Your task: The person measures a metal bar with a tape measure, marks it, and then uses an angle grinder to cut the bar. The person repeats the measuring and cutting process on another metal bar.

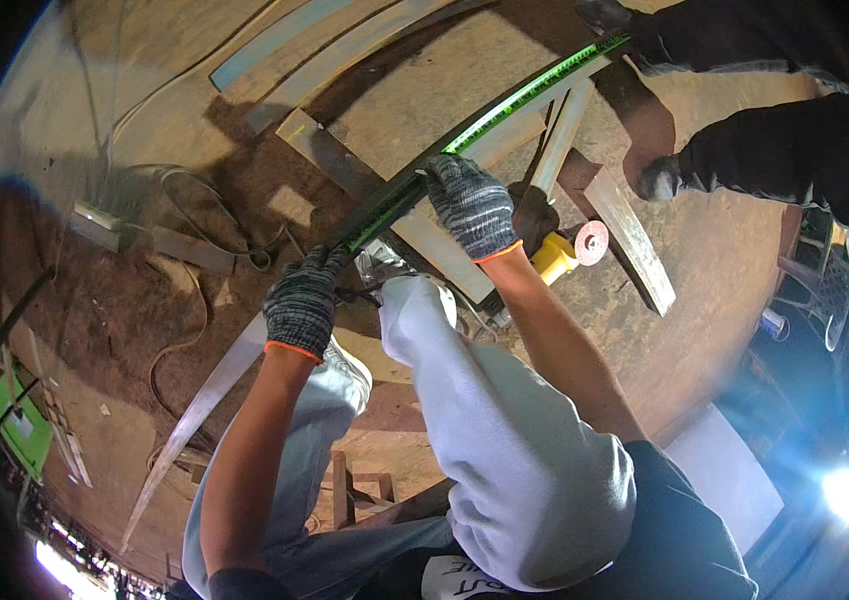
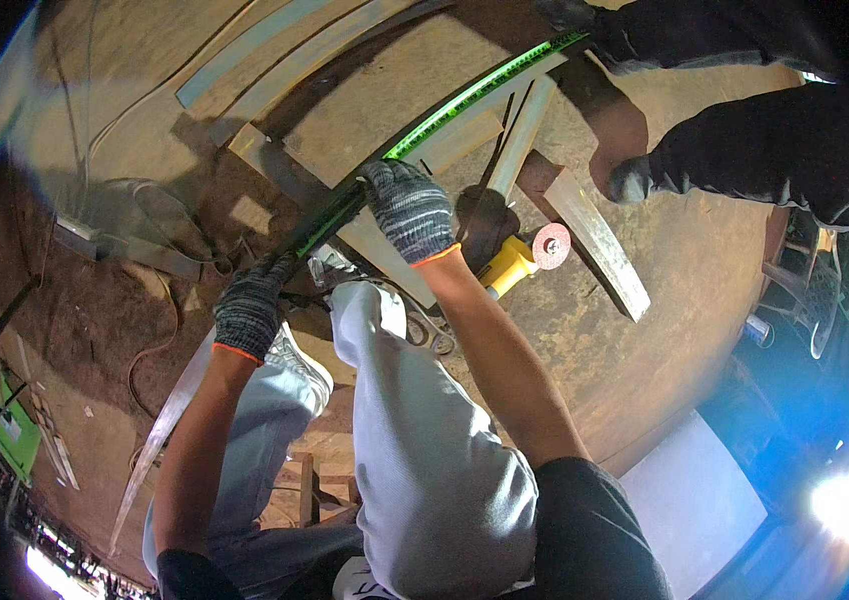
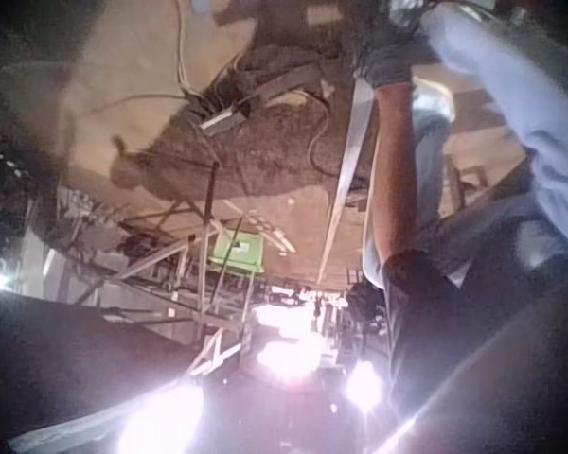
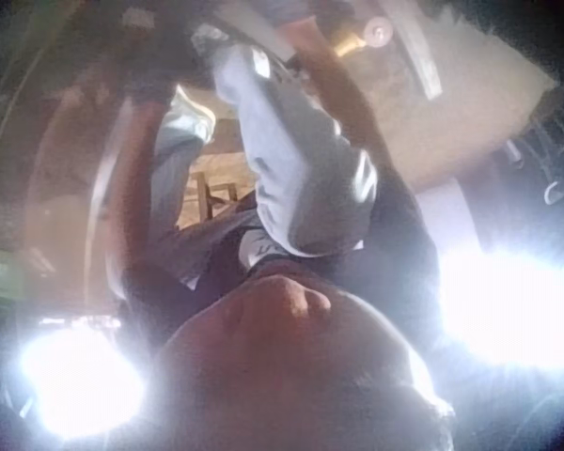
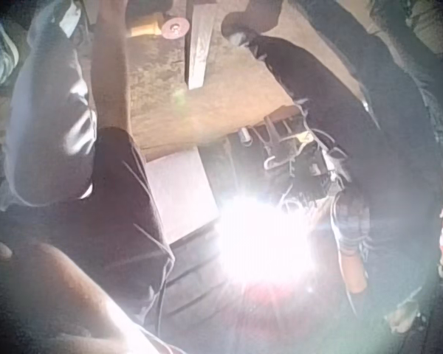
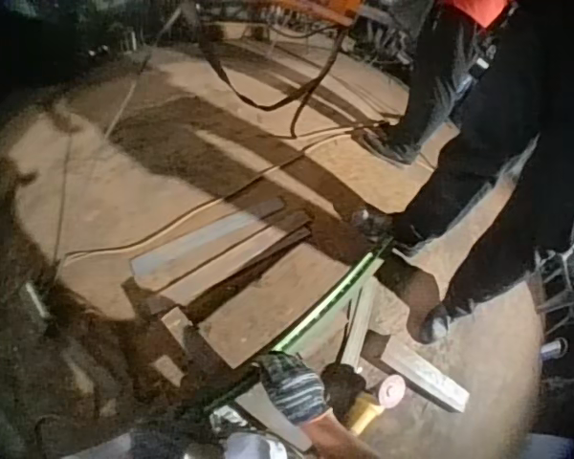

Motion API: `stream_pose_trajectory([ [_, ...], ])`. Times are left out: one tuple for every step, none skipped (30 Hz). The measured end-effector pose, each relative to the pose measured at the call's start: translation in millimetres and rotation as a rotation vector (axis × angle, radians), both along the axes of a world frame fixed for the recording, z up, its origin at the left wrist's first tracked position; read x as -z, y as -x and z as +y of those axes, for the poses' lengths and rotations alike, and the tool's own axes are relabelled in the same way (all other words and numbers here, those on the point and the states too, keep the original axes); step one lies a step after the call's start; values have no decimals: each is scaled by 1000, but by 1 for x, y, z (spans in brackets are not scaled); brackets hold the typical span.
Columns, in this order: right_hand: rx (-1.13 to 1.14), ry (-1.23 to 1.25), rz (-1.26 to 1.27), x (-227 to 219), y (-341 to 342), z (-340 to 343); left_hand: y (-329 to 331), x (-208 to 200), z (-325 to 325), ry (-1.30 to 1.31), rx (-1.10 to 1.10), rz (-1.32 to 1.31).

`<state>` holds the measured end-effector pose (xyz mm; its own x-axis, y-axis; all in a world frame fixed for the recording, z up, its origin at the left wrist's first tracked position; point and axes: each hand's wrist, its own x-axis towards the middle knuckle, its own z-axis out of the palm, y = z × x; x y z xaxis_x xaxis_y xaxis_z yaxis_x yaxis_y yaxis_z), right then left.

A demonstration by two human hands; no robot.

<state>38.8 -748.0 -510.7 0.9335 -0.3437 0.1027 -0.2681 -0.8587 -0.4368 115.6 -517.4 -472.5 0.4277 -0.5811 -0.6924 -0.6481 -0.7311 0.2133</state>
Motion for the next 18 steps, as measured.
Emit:
stream_pose_trajectory([
  [1, -20, -3, 0, 1, 0, 0, -1, 1, 15, 1, -2],
  [2, -41, -6, -1, 1, 1, -1, -4, 0, -1, -8, 15],
  [13, -32, -2, -3, 3, 0, -3, -10, -6, -14, -4, 30],
  [25, -23, 2, -6, 5, -2, -5, -14, -11, -26, 3, 45],
  [40, -13, 6, -9, 7, -4, -6, -14, -14, -16, 20, 44],
  [20, -3, 1, -3, 5, -3, -4, -13, -12, -22, 5, 38],
  [3, 8, -4, 2, 3, -2, -4, -13, -11, -28, -7, 32],
  [-13, 19, -10, 7, 1, 0, -3, -13, -13, -43, 9, 14],
  [-8, 14, 9, 8, 2, 0, -6, -22, -23, -46, 39, 5],
  [-1, 9, 24, 6, 2, -1, -10, -27, -31, -50, 71, -7],
  [5, 3, 40, 5, 2, -1, -14, -17, -33, 105, 110, -52],
  [13, 3, 37, 1, 3, -1, -16, -2, -35, 265, 151, -93],
  [15, -3, 30, -1, 3, -1, -22, 6, -39, 420, 185, -138],
  [17, -10, 23, -2, 3, 0, -27, 15, -47, 367, 69, -82],
  [19, -16, 36, -1, 1, 1, -32, 22, -59, 310, -50, -29],
  [24, -20, 52, 0, 1, 1, -34, 22, -72, 255, -166, 27],
  [28, -25, 67, 1, 1, 2, -38, 21, -79, 248, -205, 77],
  [20, -40, 32, -1, 1, 2, -40, 20, -84, 212, -214, 88],
])
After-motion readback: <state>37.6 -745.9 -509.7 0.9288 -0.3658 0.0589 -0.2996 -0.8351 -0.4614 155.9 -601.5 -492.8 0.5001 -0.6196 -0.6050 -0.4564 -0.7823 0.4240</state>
